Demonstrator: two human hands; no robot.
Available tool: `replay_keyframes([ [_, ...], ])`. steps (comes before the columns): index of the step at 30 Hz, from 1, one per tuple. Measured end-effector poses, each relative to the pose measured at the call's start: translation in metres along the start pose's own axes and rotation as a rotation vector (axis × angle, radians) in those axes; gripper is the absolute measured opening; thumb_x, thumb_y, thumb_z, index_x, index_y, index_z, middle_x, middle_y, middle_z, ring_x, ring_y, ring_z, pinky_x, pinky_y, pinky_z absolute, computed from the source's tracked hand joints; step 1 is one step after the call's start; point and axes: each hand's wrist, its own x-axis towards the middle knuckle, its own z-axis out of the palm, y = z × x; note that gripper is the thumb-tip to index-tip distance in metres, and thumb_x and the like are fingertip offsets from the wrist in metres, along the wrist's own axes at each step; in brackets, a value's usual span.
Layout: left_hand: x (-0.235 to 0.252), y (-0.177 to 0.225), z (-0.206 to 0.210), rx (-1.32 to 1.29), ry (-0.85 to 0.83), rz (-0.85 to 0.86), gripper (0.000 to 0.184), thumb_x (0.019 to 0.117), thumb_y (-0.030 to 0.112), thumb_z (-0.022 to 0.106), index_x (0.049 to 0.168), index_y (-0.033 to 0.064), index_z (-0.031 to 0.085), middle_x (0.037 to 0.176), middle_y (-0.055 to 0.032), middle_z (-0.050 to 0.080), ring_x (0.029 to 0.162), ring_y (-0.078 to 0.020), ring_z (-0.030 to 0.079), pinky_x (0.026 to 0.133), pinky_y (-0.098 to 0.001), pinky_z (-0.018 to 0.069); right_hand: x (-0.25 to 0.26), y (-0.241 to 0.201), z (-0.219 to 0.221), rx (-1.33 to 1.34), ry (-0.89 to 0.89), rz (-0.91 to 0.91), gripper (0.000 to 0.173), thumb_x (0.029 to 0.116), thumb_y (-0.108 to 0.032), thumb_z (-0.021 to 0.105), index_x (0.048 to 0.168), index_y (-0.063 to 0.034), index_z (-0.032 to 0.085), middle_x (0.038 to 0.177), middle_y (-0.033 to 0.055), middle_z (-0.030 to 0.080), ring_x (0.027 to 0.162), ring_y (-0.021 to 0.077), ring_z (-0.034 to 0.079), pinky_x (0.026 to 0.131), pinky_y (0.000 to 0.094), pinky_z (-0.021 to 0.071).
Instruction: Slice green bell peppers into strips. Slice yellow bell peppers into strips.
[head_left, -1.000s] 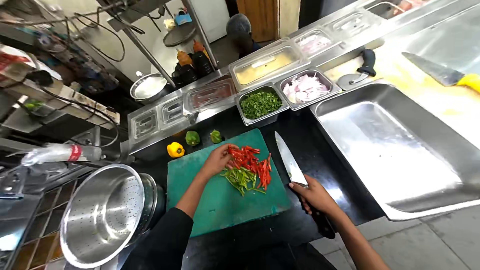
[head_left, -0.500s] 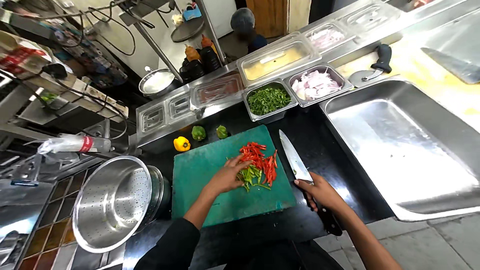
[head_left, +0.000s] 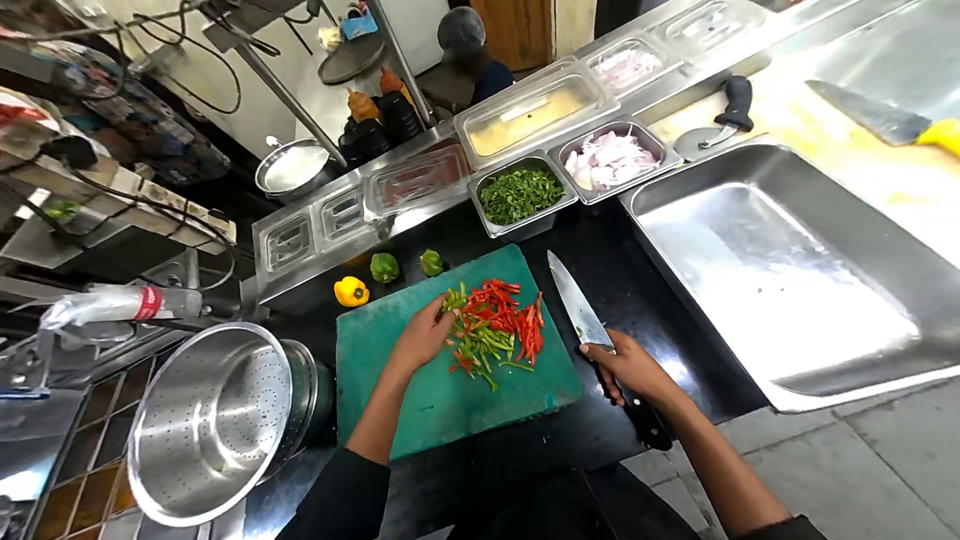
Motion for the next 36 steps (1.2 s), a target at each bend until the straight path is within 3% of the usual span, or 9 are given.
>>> replay_keyframes([
  [3,-0.005,0.0,-0.006,0.042,0.015,0.072,0.036,0.1085,0.019,0.052,0.143,0.0121,0.056,0.111,-0.0124,0.071,0.085,-0.0194,0.07,0.079,-0.0386,0.0589,-0.001,-0.001,0.0,0.011,-0.004,0.005,0.023,0.1075,-0.026,0.057,0.116,-0.0052,0.054,0.052,0.0051,0.048,0.037,0.0149,0.052,0.038,0.0304,0.0508],
  [6,-0.006,-0.003,-0.007,0.059,0.119,0.126,0.023,0.1026,0.021,0.063,0.121,0.0116,0.072,0.098,-0.0061,0.073,0.076,-0.0138,0.068,0.072,-0.0336,0.0573,-0.001,0.0,0.0,0.011,-0.006,0.01,0.023,0.1076,-0.026,0.057,0.116,-0.0052,0.054,0.052,0.0054,0.048,0.037,0.0153,0.052,0.038,0.0309,0.051],
  [9,-0.006,0.0,-0.006,-0.127,0.159,0.051,0.019,0.101,0.019,0.065,0.112,0.0051,0.072,0.097,-0.009,0.072,0.076,-0.0158,0.069,0.071,-0.0334,0.0602,0.0,0.0,0.001,0.017,0.0,0.019,0.021,0.1076,-0.026,0.057,0.115,-0.0056,0.054,0.052,0.0054,0.048,0.036,0.0154,0.052,0.038,0.0312,0.051],
  [14,-0.008,0.002,-0.01,-0.511,0.067,-0.128,0.035,0.113,0.019,0.036,0.142,0.0062,0.05,0.115,-0.0163,0.072,0.088,-0.0256,0.075,0.077,-0.0382,0.062,0.001,0.0,0.001,0.028,0.013,0.013,0.021,0.1073,-0.025,0.058,0.115,-0.0056,0.055,0.052,0.0061,0.049,0.036,0.0157,0.052,0.037,0.0311,0.0507],
  [19,-0.012,-0.003,-0.012,-0.612,0.067,-0.143,0.036,0.1111,0.009,0.033,0.146,0.0065,0.044,0.121,-0.0159,0.07,0.092,-0.0263,0.074,0.078,-0.0398,0.0612,0.002,0.001,0.001,0.006,0.018,0.006,0.023,0.1073,-0.026,0.058,0.117,-0.0052,0.054,0.052,0.0056,0.048,0.037,0.0159,0.052,0.038,0.0316,0.051],
  [23,-0.015,-0.008,-0.013,-0.624,0.091,-0.081,0.034,0.1071,-0.001,0.043,0.14,0.0074,0.047,0.125,-0.0139,0.069,0.095,-0.0246,0.074,0.079,-0.0369,0.0609,0.003,0.001,0.001,0.0,0.015,0.013,0.022,0.1072,-0.025,0.058,0.115,-0.0049,0.054,0.052,0.0055,0.049,0.036,0.0158,0.052,0.037,0.0312,0.0509],
  [29,-0.017,-0.009,-0.007,-0.63,0.208,-0.051,0.017,0.1026,0.008,0.058,0.118,-0.0002,0.062,0.096,-0.0144,0.075,0.075,-0.0218,0.076,0.064,-0.0314,0.0632,0.002,-0.001,0.002,0.007,0.026,0.033,0.021,0.1069,-0.024,0.058,0.115,-0.0051,0.054,0.051,0.0061,0.048,0.036,0.0159,0.052,0.037,0.0314,0.0507],
  [32,-0.016,-0.008,-0.005,-0.567,0.28,-0.056,0.022,0.1044,0.019,0.058,0.107,-0.0013,0.066,0.09,-0.0129,0.075,0.075,-0.0201,0.075,0.065,-0.0313,0.063,0.001,-0.002,0.002,0.002,0.02,0.032,0.021,0.1073,-0.024,0.057,0.114,-0.0052,0.054,0.051,0.0057,0.048,0.036,0.0156,0.052,0.037,0.031,0.0505],
  [36,-0.016,-0.008,-0.009,-0.457,0.258,-0.056,0.029,0.1087,0.025,0.05,0.121,0.003,0.065,0.107,-0.0113,0.074,0.083,-0.0201,0.072,0.071,-0.0343,0.0599,0.001,-0.002,0.002,0.014,0.028,0.032,0.02,0.1073,-0.023,0.057,0.114,-0.0049,0.054,0.05,0.0059,0.048,0.036,0.0159,0.051,0.037,0.0312,0.0506],
])
